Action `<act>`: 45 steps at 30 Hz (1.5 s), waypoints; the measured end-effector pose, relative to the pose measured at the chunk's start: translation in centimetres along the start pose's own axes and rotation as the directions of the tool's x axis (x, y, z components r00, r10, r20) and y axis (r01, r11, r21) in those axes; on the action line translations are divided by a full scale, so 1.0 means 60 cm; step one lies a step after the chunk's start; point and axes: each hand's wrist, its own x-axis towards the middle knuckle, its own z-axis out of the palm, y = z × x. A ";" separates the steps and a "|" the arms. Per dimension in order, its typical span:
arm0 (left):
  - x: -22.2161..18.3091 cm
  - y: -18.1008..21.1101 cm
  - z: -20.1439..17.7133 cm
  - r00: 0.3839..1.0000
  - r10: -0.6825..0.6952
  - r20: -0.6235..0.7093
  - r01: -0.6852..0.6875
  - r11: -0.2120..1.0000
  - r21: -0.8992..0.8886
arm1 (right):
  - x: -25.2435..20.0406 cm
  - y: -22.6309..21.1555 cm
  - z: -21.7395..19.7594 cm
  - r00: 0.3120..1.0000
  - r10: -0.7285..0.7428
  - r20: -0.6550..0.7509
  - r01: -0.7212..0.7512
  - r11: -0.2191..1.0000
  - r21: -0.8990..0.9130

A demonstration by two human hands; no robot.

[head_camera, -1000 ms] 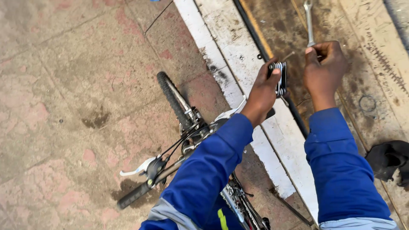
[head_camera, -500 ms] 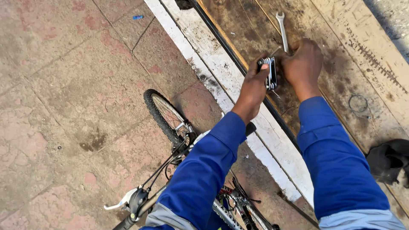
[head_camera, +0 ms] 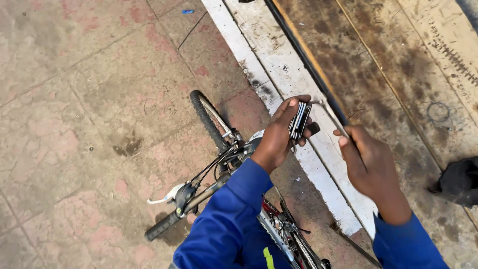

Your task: Adjusting and tightening the handlebars and stem of a bicycle using a multi-tool and a wrench

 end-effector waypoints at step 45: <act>-0.288 0.006 -0.004 0.973 0.141 -0.185 -0.005 0.808 0.589 | -0.220 -0.169 0.003 0.982 0.085 0.170 -0.044 0.971 -0.237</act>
